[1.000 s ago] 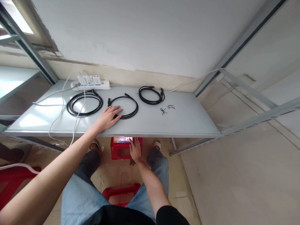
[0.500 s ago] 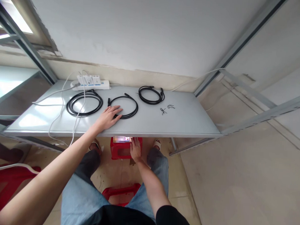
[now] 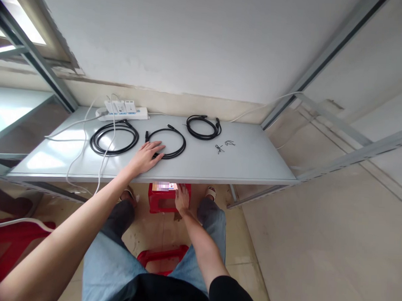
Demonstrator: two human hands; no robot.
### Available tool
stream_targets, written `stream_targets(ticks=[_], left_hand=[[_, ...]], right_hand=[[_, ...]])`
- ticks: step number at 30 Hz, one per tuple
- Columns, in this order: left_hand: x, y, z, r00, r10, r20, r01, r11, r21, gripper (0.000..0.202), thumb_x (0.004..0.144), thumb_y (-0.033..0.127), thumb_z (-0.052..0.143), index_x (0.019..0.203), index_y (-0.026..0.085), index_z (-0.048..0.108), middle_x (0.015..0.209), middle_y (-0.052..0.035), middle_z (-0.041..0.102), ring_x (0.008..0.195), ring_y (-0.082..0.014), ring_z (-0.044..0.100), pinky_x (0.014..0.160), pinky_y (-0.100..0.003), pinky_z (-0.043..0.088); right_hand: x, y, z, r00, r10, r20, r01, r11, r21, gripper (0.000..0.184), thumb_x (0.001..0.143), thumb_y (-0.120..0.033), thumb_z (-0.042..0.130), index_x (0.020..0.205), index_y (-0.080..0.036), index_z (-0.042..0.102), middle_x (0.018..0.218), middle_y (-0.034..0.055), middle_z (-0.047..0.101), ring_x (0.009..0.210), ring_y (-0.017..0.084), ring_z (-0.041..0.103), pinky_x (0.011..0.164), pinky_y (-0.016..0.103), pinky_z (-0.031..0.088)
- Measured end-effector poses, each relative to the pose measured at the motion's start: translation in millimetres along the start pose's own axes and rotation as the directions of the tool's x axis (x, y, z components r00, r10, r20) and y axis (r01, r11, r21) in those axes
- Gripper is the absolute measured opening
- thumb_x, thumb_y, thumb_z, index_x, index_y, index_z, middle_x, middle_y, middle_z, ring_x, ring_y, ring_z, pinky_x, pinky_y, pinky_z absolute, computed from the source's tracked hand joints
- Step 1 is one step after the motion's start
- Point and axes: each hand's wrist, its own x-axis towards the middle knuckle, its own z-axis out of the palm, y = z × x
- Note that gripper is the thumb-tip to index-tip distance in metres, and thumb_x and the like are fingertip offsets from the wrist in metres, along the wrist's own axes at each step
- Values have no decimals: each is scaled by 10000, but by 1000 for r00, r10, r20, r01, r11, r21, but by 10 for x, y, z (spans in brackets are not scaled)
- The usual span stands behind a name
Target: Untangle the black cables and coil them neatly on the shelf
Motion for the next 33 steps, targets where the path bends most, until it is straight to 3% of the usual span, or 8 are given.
stream_targets(ticks=[5,9,11,14,18,21,25,33], left_hand=[[3,3,-8,1000,1,7,-2,1000,7,591,1143,514,357,1563,194,621,1686,-133,543,1566,-301,503,1383,-503,290],[12,-18,12,1000,8,-2,-8,1000,13,575,1134,508,364,1548,212,632,1675,-132,556,1558,-309,513,1376,-524,299],[17,-27,25,1000,17,-8,-17,1000,14,573,1127,505,372,1542,212,638,1672,-136,559,1552,-317,519,1373,-528,302],[19,-30,39,1000,19,-19,-19,1000,10,573,1117,505,378,1533,213,644,1667,-140,563,1542,-329,531,1370,-540,306],[21,-36,53,1000,14,-24,-14,1000,5,574,1107,507,372,1514,220,657,1659,-144,574,1533,-335,543,1364,-560,313],[27,-56,67,999,23,-22,-23,1000,6,595,1106,518,354,1515,207,654,1661,-152,570,1540,-330,539,1364,-559,314],[31,-74,77,999,30,-23,-30,1000,10,608,1110,534,335,1519,212,649,1668,-148,564,1546,-319,535,1361,-549,320],[30,-73,75,999,32,-23,-31,999,13,602,1117,534,345,1525,208,646,1661,-153,568,1545,-319,534,1364,-539,319]], right_hand=[[-433,-262,-449,991,-31,-132,57,979,196,531,1113,-308,372,1605,-200,542,1411,170,717,1312,281,697,1144,487,569],[-646,-461,-1295,956,-238,-171,277,925,259,406,1099,-272,460,1462,-236,640,1038,61,799,825,195,764,828,326,633],[-430,-536,-1898,904,-274,-328,346,921,182,326,1091,-310,520,1347,-249,712,1036,70,799,786,197,746,805,327,624],[262,-566,-2806,831,-189,-523,273,958,88,296,1088,-368,539,1252,-231,744,1007,89,776,822,221,723,868,376,615],[1255,-412,-3540,871,-60,-487,110,991,76,241,1028,-329,596,1099,-181,774,965,96,771,803,216,688,872,385,582],[1686,-259,-3665,921,95,-378,-49,990,130,97,908,-203,731,970,-167,796,854,67,778,752,192,673,830,346,557],[1887,-180,-3574,956,132,-263,-98,985,141,49,839,-125,801,832,-174,801,790,59,787,743,188,688,779,309,526],[2049,-122,-3662,888,-59,-456,44,998,-44,199,982,-272,700,818,-199,786,816,80,788,743,207,681,811,355,567]])
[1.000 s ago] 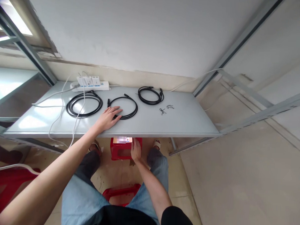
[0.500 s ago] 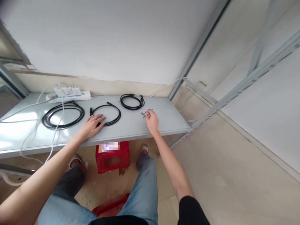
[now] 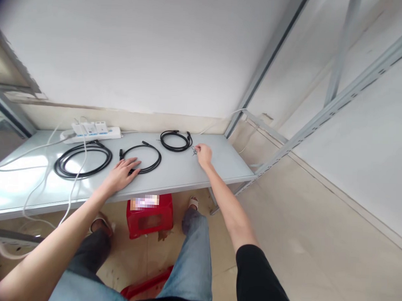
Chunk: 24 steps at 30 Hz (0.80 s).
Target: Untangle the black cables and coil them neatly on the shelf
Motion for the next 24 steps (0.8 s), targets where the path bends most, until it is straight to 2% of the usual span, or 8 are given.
stream_targets(ticks=[2,5,9,11,14,18,21,24], left_hand=[[0,-2,3,1000,-3,-6,3,1000,1,592,1117,535,348,1523,224,647,1662,-145,569,1543,-321,536,1365,-543,318],[-1,-3,12,1000,-1,-9,1,1000,-8,590,1116,529,354,1524,219,647,1660,-148,570,1543,-325,535,1366,-548,314],[-8,18,-1,1000,-3,-6,3,1000,-4,577,1120,510,351,1524,219,642,1661,-153,564,1547,-321,525,1361,-545,315],[-14,42,-32,1000,10,-17,-10,1000,5,564,1125,509,346,1512,226,642,1669,-151,548,1536,-322,527,1357,-545,315],[-19,86,-100,996,88,-22,-87,996,5,525,1123,546,381,1438,235,664,1641,-144,555,1496,-319,543,1338,-531,335],[-17,116,-155,983,180,26,-181,983,25,382,1132,417,387,1239,221,698,1439,-145,656,1319,-309,616,1239,-491,428],[-38,107,-158,988,152,20,-153,986,65,329,1107,254,366,1164,223,689,1357,-150,669,1261,-309,615,1189,-487,446],[-67,121,-175,998,67,-5,-67,994,89,322,1120,264,357,1160,243,675,1322,-136,668,1233,-298,622,1156,-476,456]], right_hand=[[47,27,-53,997,-58,-60,60,998,30,281,1028,-368,645,847,-202,783,863,91,793,776,217,696,856,393,595],[50,23,-132,993,-60,-101,70,993,96,346,1048,-452,603,896,-205,791,913,97,800,826,233,722,926,451,613],[-80,-177,-131,991,-71,-116,91,980,176,417,1074,-527,547,961,-214,799,978,98,816,879,242,738,912,434,621],[-194,-405,-9,986,-124,-115,146,967,211,441,1088,-555,523,990,-218,791,1035,105,821,922,249,748,890,406,615],[-409,-870,345,976,-210,-49,216,943,252,435,1120,-559,470,1014,-231,736,1052,98,815,971,246,764,922,380,602],[-685,-1417,848,972,-222,77,179,911,371,359,1163,-473,344,1051,-245,598,1160,107,807,1011,225,787,928,360,594],[-781,-1560,1000,989,-133,57,92,882,462,277,1153,-440,352,1017,-264,517,1097,104,803,937,219,796,885,354,598],[-777,-1524,1002,999,31,-29,-11,856,516,209,1134,-396,360,1005,-270,468,1019,96,787,852,221,791,830,354,591]])
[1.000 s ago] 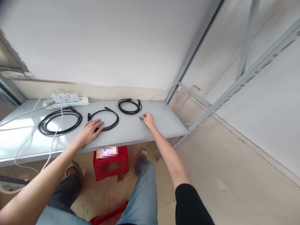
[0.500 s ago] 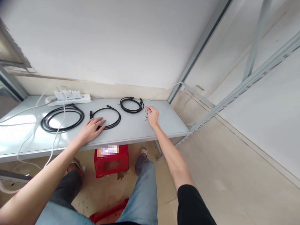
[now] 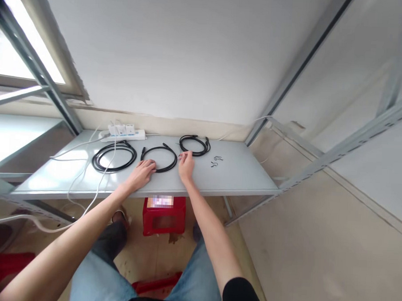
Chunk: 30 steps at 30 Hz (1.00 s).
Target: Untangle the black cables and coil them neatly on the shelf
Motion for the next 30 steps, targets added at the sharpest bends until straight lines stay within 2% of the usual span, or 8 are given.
stream_targets(ticks=[5,10,14,18,21,24,27,30], left_hand=[[135,204,-105,998,-26,61,19,994,104,374,1119,521,469,1206,211,661,1284,-160,678,1242,-333,630,1107,-479,464],[341,380,-214,939,30,343,-97,979,179,253,1081,243,541,1306,190,643,1313,-179,709,1263,-340,664,1013,-453,496],[256,105,-392,901,145,410,-232,958,170,363,963,68,597,1272,239,678,1304,-137,708,1245,-302,680,1002,-402,504],[214,-172,-540,926,39,375,-144,956,257,368,911,40,570,1179,233,732,1269,-145,704,1241,-314,675,1031,-428,503],[309,-27,-447,978,-82,190,43,978,204,355,1026,147,459,1261,198,720,1306,-181,689,1299,-347,642,1040,-474,509],[425,286,-230,970,-147,194,121,982,142,387,1098,446,490,1244,161,707,1323,-227,673,1295,-402,620,1022,-515,513],[484,469,-61,971,-46,236,3,983,181,322,1096,354,520,1298,148,662,1378,-218,639,1299,-372,605,1015,-468,493],[487,427,0,969,68,236,-118,971,208,281,1092,216,478,1313,166,643,1375,-187,632,1259,-331,612,1000,-431,475]], right_hand=[[48,47,-9,998,56,-7,-57,995,-77,155,1102,-328,384,984,-272,468,990,78,783,765,226,753,772,349,549],[56,52,14,998,2,67,13,976,-217,139,1086,-272,402,1005,-260,514,994,82,794,827,246,723,780,333,497],[52,62,-6,999,36,5,-34,967,-251,176,1109,-290,368,1046,-249,527,972,81,780,812,247,692,763,323,468],[49,67,19,1000,-7,-14,3,956,-294,209,1120,-319,358,1044,-243,538,924,81,738,798,254,656,717,317,433],[46,67,52,996,-71,46,82,945,-317,207,1127,-313,372,1040,-240,544,959,82,736,817,244,655,710,305,416],[45,58,70,985,-89,149,138,920,-367,202,1137,-296,387,1052,-229,558,990,86,745,839,236,671,715,294,410],[38,39,74,968,-88,235,184,886,-426,205,1148,-272,390,1086,-218,578,1027,89,759,853,226,684,713,281,402],[25,23,78,951,-98,293,230,858,-459,214,1158,-267,394,1124,-211,598,1075,97,771,883,222,697,720,278,404]])
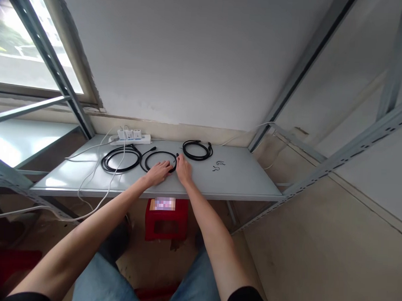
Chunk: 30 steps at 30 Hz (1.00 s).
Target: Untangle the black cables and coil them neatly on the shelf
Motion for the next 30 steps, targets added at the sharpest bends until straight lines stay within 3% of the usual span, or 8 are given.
stream_targets(ticks=[7,12,15,17,20,25,30], left_hand=[[-44,-281,99,999,-6,-52,7,1000,15,299,1036,90,454,1268,176,624,1299,-160,648,1211,-333,606,979,-437,467],[-3,-379,175,989,-60,-135,44,992,-119,296,1011,55,437,1206,186,617,1243,-148,674,1172,-324,611,977,-433,464],[35,-435,235,983,-85,-163,45,970,-238,325,1012,38,403,1204,188,618,1170,-131,698,1127,-311,609,968,-418,474],[52,-456,277,981,-80,-179,24,954,-298,291,1042,73,404,1195,188,624,1137,-124,708,1089,-304,606,964,-415,483],[60,-461,327,969,-86,-231,6,945,-327,170,1103,247,493,1152,187,644,1101,-123,711,1066,-313,605,975,-434,491],[41,-464,347,951,-133,-279,43,951,-307,225,1122,328,518,1045,190,679,1055,-134,683,1060,-318,603,979,-441,496],[31,-466,311,948,-163,-272,70,944,-321,232,1123,280,489,1006,211,676,1103,-139,672,1076,-314,605,958,-434,496]], right_hand=[[100,16,85,996,-86,30,85,996,31,223,1138,-203,414,1077,-217,628,1019,76,782,897,232,708,768,302,451],[285,74,225,987,-144,-75,149,986,73,236,1117,-212,449,1006,-222,657,1029,91,778,951,242,712,828,321,504],[332,122,287,975,-212,-62,216,973,76,184,1080,-215,538,974,-221,688,1007,91,774,937,242,715,840,321,522],[328,141,309,971,-238,-34,240,968,73,157,1052,-199,586,957,-219,710,985,81,778,917,236,723,838,315,528],[296,140,312,963,-270,3,269,961,70,161,1045,-183,607,1002,-222,757,983,66,800,912,228,738,830,309,531],[241,119,247,938,-346,6,345,938,39,327,1115,-219,547,1356,-231,768,1125,100,832,1007,245,751,949,375,521],[209,119,189,937,-350,26,350,937,7,383,1100,-112,488,1225,-224,832,1180,104,834,1253,271,709,1040,423,468]])
